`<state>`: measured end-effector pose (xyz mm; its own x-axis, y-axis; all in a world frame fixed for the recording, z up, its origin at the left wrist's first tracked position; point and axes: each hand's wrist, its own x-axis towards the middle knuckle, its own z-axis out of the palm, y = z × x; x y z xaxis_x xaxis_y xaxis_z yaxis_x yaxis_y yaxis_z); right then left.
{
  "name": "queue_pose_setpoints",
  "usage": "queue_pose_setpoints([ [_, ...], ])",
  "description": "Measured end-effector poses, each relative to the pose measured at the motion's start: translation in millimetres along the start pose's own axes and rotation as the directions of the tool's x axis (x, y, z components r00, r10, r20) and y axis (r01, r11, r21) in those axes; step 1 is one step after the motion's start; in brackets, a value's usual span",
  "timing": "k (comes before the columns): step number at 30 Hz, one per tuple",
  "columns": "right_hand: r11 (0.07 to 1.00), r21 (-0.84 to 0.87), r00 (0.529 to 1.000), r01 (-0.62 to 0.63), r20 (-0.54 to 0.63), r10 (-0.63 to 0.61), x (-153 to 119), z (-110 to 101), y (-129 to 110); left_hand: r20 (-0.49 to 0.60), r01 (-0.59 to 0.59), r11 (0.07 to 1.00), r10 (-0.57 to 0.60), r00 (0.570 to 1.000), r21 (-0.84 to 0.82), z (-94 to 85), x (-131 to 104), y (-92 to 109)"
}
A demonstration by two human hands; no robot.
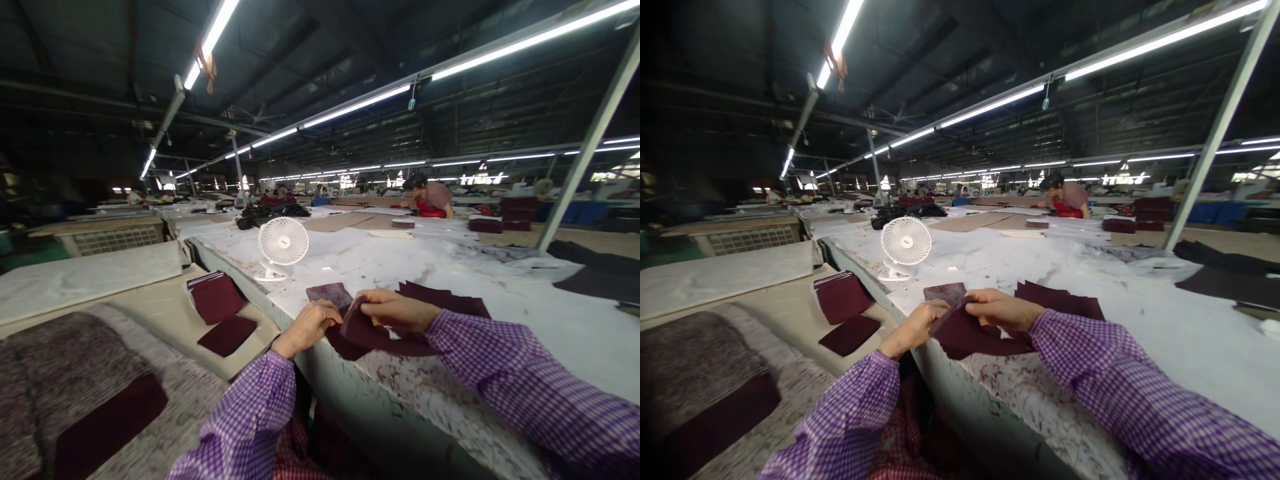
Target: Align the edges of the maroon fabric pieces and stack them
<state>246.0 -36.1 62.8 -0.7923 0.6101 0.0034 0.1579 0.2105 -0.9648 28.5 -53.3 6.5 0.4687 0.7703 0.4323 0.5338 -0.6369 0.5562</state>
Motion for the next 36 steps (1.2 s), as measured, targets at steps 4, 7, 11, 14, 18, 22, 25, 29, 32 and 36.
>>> queue_pose_setpoints([
  [4,0.988,-0.101,0.988,-0.117,0.09,0.126,8.5,-0.3,23.3,-0.033,0.081,0.949,-0.095,0.995,-0.304,-2.9,3.2,-9.5],
  [7,0.984,-0.095,0.985,-0.151,0.069,0.158,6.8,-3.1,27.2,-0.253,0.081,0.73,-0.336,0.907,-0.679,-19.6,0.2,-26.9],
  [11,0.988,-0.028,0.985,-0.151,0.078,0.152,6.0,-1.9,28.4,-0.409,-0.063,0.559,-0.521,0.749,-0.827,-43.4,-9.3,-33.8],
  [14,0.984,0.077,0.985,-0.164,0.067,0.159,7.3,1.0,27.4,-0.244,0.133,0.625,-0.48,0.843,-0.769,-40.0,-14.2,-12.0],
  [18,0.997,0.048,0.996,-0.066,-0.052,0.068,5.1,7.0,13.1,-0.082,0.25,0.766,-0.366,0.927,-0.593,-15.4,-10.1,29.3],
  [22,0.992,-0.12,0.983,-0.034,-0.181,0.012,-1.7,16.8,-4.5,-0.076,0.245,0.816,-0.331,0.941,-0.524,0.3,1.2,47.9],
  [25,0.981,-0.182,0.966,-0.069,-0.256,0.02,-5.6,22.3,-2.2,-0.129,0.27,0.832,-0.373,0.919,-0.484,9.5,8.4,45.9],
  [29,0.942,-0.291,0.949,-0.168,-0.307,0.074,-9.2,18.8,17.8,-0.209,0.295,0.92,-0.351,0.913,-0.258,27.5,16.7,40.5],
  [32,0.843,-0.484,0.941,-0.235,-0.331,0.072,-14.2,7.3,31.7,-0.244,0.3,0.954,-0.297,0.923,-0.024,42.1,23.9,38.5],
  [36,0.602,-0.756,0.916,-0.257,-0.389,-0.097,-24.3,-6.3,41.7,-0.223,0.298,0.938,-0.258,0.94,0.174,54.9,30.8,33.4],
])
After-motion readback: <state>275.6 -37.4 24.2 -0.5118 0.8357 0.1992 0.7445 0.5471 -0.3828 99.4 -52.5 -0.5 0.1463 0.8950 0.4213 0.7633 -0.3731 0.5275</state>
